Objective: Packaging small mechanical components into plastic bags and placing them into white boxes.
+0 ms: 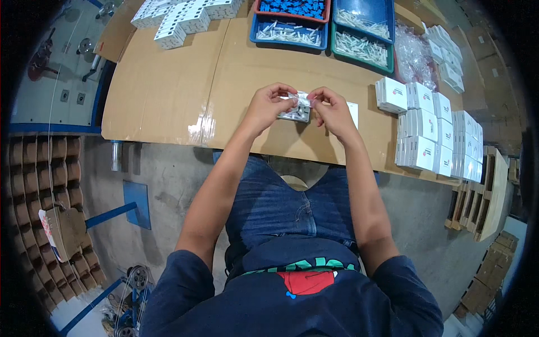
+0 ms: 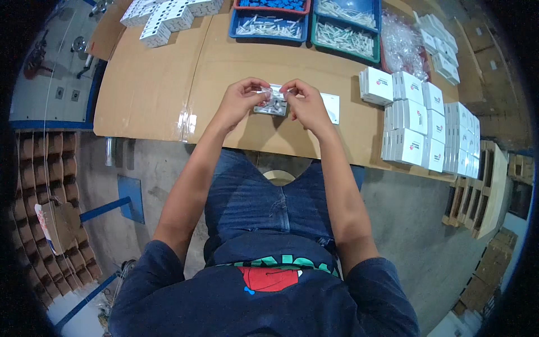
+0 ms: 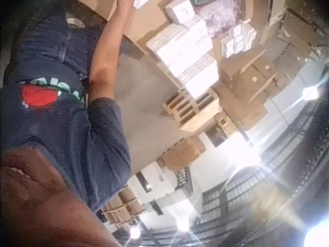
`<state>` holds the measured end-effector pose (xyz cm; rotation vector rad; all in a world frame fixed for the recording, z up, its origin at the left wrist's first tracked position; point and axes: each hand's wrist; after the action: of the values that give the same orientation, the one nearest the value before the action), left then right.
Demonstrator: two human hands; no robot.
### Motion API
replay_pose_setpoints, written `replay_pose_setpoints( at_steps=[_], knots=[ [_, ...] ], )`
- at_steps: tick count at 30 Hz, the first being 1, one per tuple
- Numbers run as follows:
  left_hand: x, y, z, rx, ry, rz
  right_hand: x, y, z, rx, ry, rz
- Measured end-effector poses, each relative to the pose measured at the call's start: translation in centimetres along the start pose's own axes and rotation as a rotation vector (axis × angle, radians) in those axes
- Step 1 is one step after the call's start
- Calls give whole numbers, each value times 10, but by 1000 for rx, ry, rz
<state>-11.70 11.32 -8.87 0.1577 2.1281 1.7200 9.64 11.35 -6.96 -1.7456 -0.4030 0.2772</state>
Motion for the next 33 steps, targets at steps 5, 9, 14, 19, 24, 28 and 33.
replay_pose_setpoints(
  at_steps=[5,9,14,19,24,28,33],
  knots=[
    [4,-5,3,36,-6,93,-2,11,5,-70,84,-57],
    [5,-10,3,-69,13,116,-3,11,6,-132,81,-61],
    [5,-10,2,-24,29,356,-9,10,7,47,130,1],
    [7,-12,1,-94,-5,418,4,27,15,-33,37,-157],
    [2,0,-5,-100,-36,508,-1,30,14,79,113,-341],
    [3,2,-6,-10,-37,491,-3,38,16,77,141,-344],
    [11,-6,-5,-122,-39,608,-3,43,15,63,122,-355]
  ],
)
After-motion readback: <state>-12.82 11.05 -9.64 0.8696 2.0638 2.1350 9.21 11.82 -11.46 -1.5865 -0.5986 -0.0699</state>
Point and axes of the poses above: each hand's wrist, its own z-axis towards the middle knuckle, its own x-axis out of the back of the hand, y = z × x, and after that the axes turned 8 degrees about -y, right-handed
